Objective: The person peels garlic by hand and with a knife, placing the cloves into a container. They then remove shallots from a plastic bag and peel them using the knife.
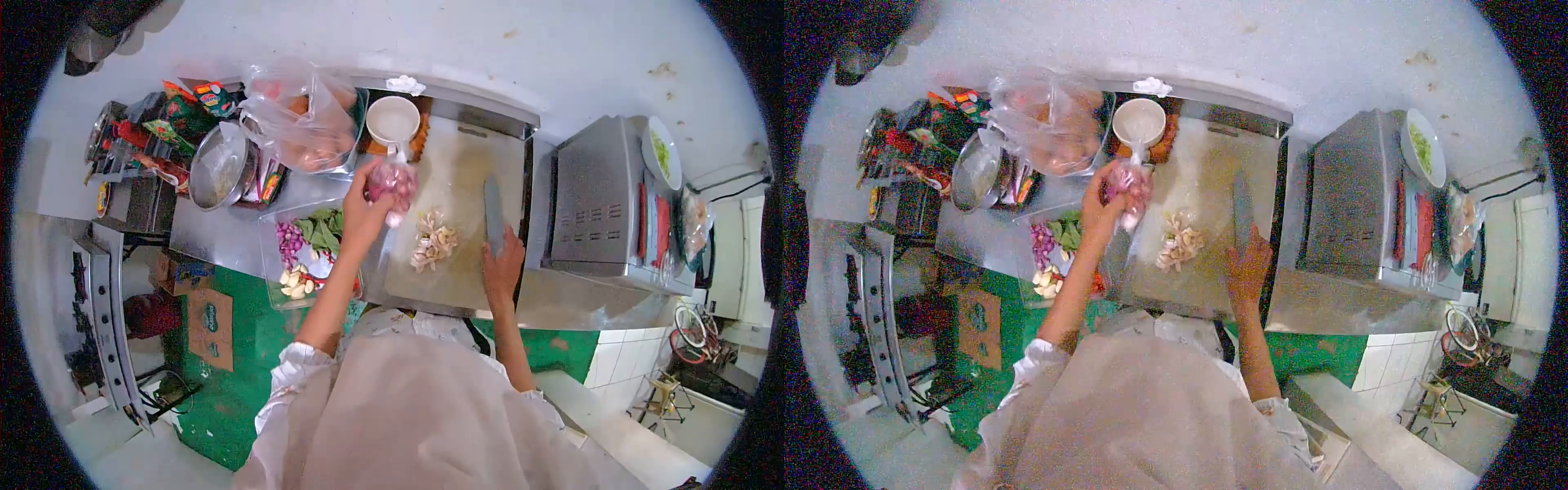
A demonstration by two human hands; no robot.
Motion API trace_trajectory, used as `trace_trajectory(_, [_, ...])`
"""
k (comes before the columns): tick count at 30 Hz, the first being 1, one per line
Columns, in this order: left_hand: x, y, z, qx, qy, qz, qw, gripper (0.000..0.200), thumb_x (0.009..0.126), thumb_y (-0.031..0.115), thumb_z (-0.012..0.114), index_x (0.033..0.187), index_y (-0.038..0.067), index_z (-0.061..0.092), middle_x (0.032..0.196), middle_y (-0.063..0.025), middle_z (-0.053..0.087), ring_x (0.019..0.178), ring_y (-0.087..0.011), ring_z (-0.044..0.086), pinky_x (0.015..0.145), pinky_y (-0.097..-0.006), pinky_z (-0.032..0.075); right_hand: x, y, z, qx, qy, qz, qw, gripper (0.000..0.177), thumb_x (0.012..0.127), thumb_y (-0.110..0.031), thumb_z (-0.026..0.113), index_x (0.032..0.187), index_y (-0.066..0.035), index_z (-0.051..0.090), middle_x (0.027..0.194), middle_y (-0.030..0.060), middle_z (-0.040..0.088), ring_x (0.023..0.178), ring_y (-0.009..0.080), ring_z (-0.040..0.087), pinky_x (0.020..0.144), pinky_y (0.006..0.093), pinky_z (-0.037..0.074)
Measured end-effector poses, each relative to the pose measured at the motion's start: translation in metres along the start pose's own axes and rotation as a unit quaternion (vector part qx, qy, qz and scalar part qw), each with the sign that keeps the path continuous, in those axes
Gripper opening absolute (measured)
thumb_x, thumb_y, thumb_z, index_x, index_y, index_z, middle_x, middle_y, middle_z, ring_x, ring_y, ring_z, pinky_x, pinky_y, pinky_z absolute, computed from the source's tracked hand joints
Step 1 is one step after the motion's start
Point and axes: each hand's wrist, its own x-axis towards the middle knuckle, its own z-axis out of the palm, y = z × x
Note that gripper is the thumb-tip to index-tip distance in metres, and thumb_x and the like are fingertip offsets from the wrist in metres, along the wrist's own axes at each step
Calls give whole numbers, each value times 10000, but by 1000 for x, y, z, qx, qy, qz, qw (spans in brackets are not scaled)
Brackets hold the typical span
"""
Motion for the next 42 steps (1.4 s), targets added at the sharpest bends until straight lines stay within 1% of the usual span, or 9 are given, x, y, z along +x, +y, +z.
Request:
trace_trajectory(4, [-34, 46, -1, -131, -48, -33, 990, 587, 657, -10, 549, 1235, 40, 459, 1098, -87, 543, 987, -168, 529, 875, -291, 428, 43, -79, -55, 340, -72, -9, 938, 343, 827, -137, 604, 1151, -42, 545, 967, 113, 577, 862, 201, 561, 755, 308, 455])
trace_trajectory(9, [-58, 49, 3, -14, -32, 91, 995, 647, 605, -14, 593, 1235, 24, 447, 1091, -88, 538, 1048, -182, 511, 934, -297, 387, 78, -135, -79, 363, -124, -111, 917, 218, 816, -152, 611, 1012, -58, 631, 877, 103, 602, 737, 221, 591, 691, 313, 477])
trace_trajectory(14, [-72, 53, -13, 55, 1, 106, 993, 647, 601, -27, 593, 1230, 41, 458, 1132, -101, 507, 1058, -207, 507, 930, -308, 391, 74, -145, -74, 333, -150, -215, 906, 148, 777, -78, 628, 921, -50, 653, 770, 84, 587, 658, 185, 570, 623, 298, 465])
trace_trajectory(17, [-80, 45, -20, 84, -18, 109, 990, 649, 618, -6, 620, 1242, 60, 457, 1111, -118, 508, 1071, -230, 498, 941, -316, 378, 73, -152, -74, 265, -202, -233, 913, 132, 747, -141, 622, 838, -46, 632, 798, 133, 589, 720, 292, 591, 669, 377, 479])
trace_trajectory(20, [-99, 49, -23, 64, -38, 46, 996, 764, 699, 189, 735, 1341, 67, 339, 1252, -158, 442, 1177, -283, 420, 994, -377, 318, 63, -149, -64, 224, -169, -304, 911, 98, 729, -113, 609, 789, -34, 607, 800, 133, 591, 704, 282, 592, 643, 379, 478])
trace_trajectory(24, [-128, 4, -45, 336, -6, 73, 939, 835, 739, 381, 680, 1370, 33, 258, 1393, -192, 290, 1290, -350, 268, 1048, -461, 216, 48, -133, -68, 311, -111, -174, 927, 95, 732, -63, 599, 818, -24, 592, 755, 104, 572, 658, 216, 572, 600, 323, 461])
trace_trajectory(27, [-149, -17, -60, 505, -45, 16, 862, 750, 771, 343, 631, 1352, 17, 286, 1329, -197, 387, 1240, -318, 365, 1029, -454, 255, 45, -118, -75, 306, -63, -151, 938, 79, 746, -39, 594, 820, -14, 581, 723, 76, 559, 631, 157, 554, 583, 281, 451])
trace_trajectory(33, [-158, -56, -89, 515, -119, 48, 847, 569, 792, 175, 534, 1301, -9, 359, 1147, -187, 556, 1073, -252, 532, 979, -411, 325, 46, -94, -82, 309, -17, -104, 945, 57, 766, -27, 580, 815, 2, 582, 711, 54, 568, 622, 120, 547, 591, 254, 451])
trace_trajectory(42, [-162, -58, -108, 501, -153, 75, 848, 594, 770, 163, 564, 1310, 11, 369, 1110, -192, 577, 1097, -278, 516, 975, -411, 334, 44, -75, -95, 271, 23, -28, 962, 47, 781, -38, 576, 807, 1, 576, 697, 28, 556, 622, 78, 520, 585, 226, 437])
